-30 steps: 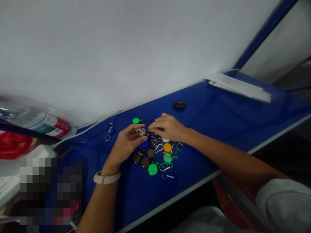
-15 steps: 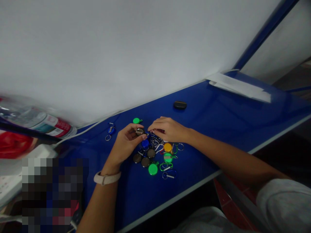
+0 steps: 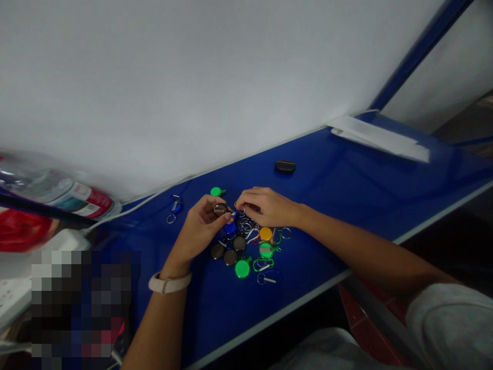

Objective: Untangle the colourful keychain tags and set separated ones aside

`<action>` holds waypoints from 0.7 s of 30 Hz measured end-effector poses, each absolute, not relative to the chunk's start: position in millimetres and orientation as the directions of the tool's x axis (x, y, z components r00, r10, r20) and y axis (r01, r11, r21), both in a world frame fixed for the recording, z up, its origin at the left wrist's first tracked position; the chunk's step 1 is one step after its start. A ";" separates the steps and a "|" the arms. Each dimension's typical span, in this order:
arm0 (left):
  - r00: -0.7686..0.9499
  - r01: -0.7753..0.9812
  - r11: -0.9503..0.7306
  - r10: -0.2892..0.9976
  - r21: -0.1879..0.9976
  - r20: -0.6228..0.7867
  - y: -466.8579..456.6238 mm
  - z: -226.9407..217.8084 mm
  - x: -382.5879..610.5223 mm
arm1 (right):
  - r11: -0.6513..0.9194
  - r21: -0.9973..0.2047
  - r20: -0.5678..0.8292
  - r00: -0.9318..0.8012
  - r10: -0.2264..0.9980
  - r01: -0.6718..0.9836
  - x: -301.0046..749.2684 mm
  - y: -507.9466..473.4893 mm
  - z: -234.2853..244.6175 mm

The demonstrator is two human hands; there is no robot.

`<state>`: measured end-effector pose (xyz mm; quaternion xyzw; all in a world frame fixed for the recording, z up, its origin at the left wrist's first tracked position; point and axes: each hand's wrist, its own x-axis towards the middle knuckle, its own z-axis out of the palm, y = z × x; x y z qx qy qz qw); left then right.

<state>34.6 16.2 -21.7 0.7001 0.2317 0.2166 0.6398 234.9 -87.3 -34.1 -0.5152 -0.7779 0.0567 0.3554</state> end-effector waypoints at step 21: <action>0.795 0.053 -0.118 0.605 0.992 0.030 16.1 -20.2 33.9 | 0.491 -0.549 0.515 -0.188 0.836 0.677 233.5 -89.0 -30.3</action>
